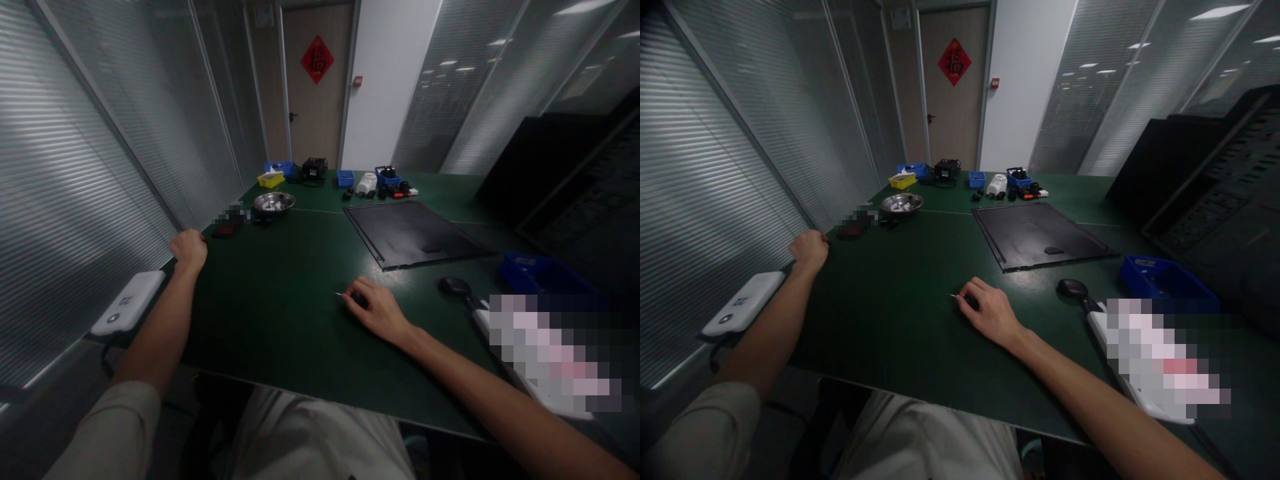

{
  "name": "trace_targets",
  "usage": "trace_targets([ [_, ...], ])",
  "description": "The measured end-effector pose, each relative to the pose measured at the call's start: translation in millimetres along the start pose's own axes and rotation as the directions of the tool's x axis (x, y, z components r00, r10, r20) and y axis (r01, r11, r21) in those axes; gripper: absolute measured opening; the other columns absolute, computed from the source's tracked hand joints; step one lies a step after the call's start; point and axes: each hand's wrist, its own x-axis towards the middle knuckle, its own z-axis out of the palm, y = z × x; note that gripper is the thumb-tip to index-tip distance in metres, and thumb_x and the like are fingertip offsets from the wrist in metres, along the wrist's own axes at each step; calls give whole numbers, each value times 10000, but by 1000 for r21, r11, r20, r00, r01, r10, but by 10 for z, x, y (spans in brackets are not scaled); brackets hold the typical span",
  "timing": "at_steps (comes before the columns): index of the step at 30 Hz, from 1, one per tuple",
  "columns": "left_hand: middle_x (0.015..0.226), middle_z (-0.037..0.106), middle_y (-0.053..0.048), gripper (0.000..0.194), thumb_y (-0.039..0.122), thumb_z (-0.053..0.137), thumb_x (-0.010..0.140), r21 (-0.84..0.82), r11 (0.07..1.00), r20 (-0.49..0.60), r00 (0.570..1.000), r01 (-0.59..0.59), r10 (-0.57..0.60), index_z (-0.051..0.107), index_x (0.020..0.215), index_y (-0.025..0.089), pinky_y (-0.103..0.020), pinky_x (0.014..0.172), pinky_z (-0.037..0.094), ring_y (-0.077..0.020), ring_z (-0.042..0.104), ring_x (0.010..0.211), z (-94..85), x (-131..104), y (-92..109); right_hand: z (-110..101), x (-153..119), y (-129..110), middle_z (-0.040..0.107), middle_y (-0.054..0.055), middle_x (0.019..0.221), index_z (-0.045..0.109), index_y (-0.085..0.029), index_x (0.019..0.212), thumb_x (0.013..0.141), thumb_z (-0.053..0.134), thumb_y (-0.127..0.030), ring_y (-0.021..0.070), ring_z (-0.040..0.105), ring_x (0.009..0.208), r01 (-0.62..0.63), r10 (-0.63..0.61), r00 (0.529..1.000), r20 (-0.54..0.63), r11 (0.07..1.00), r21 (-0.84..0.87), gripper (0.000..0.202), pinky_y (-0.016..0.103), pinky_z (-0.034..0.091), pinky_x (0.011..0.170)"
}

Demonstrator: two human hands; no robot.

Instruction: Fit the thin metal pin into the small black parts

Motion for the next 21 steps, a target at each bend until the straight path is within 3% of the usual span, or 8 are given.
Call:
trace_targets([
  [5,1121,726,-184,289,206,559,947,-42,992,-74,990,-120,117,785,1112,135,-441,877,473,-358,643,1059,-6,-19,35,-1,-1,-10,638,29,949,657,-218,974,1041,537,-369,146,601,703,-9,9,1000,8,1000,1,204,284,445,639],
  [7,1132,736,-151,276,237,592,950,-147,959,-108,968,-243,228,792,1125,162,-424,888,478,-332,648,1055,-44,-85,193,-3,0,-15,637,28,952,657,-218,973,1041,537,-370,146,606,706,-16,16,1000,9,1000,12,205,284,445,639],
  [9,1152,739,-109,241,262,633,946,-308,851,-128,905,-425,406,802,1102,189,-384,889,483,-283,654,1038,-96,-248,460,-5,4,-19,639,28,961,658,-219,973,1040,538,-371,145,609,709,-25,25,1000,15,1000,18,205,283,447,641],
  [11,1135,742,-80,205,285,682,931,-490,656,-110,787,-575,608,811,1071,207,-337,859,489,-225,660,967,-148,-533,797,-7,9,-23,642,29,968,659,-220,974,1039,539,-370,145,610,711,-32,32,999,19,999,17,203,282,448,645],
  [13,1095,739,-69,218,330,699,934,-641,441,-63,616,-628,785,808,1090,224,-301,763,481,-187,643,869,-190,-913,1134,-10,13,-25,643,29,971,661,-220,976,1039,539,-368,146,609,716,-36,35,999,16,999,18,202,280,445,643],
  [17,1022,725,-75,192,323,725,933,-836,59,-25,144,-546,989,806,1051,195,-265,731,458,-159,628,844,-218,-1665,1574,-20,16,-28,644,30,960,662,-220,968,1037,543,-354,152,607,735,-26,26,1000,9,1000,17,192,283,442,659],
  [19,1004,711,-76,174,301,717,941,-870,-19,-51,52,-492,997,795,1031,174,-262,739,451,-149,615,834,-206,-1891,1652,-22,16,-29,641,27,954,660,-222,962,1031,552,-343,154,607,744,-27,27,999,17,1000,3,176,286,438,673],
  [21,989,691,-73,164,290,714,942,-887,-24,-56,55,-461,997,768,1020,156,-260,729,443,-143,596,820,-188,-1993,1670,-20,15,-30,636,24,949,658,-224,961,1026,559,-335,153,602,740,-28,28,999,33,999,-19,162,285,431,674],
])
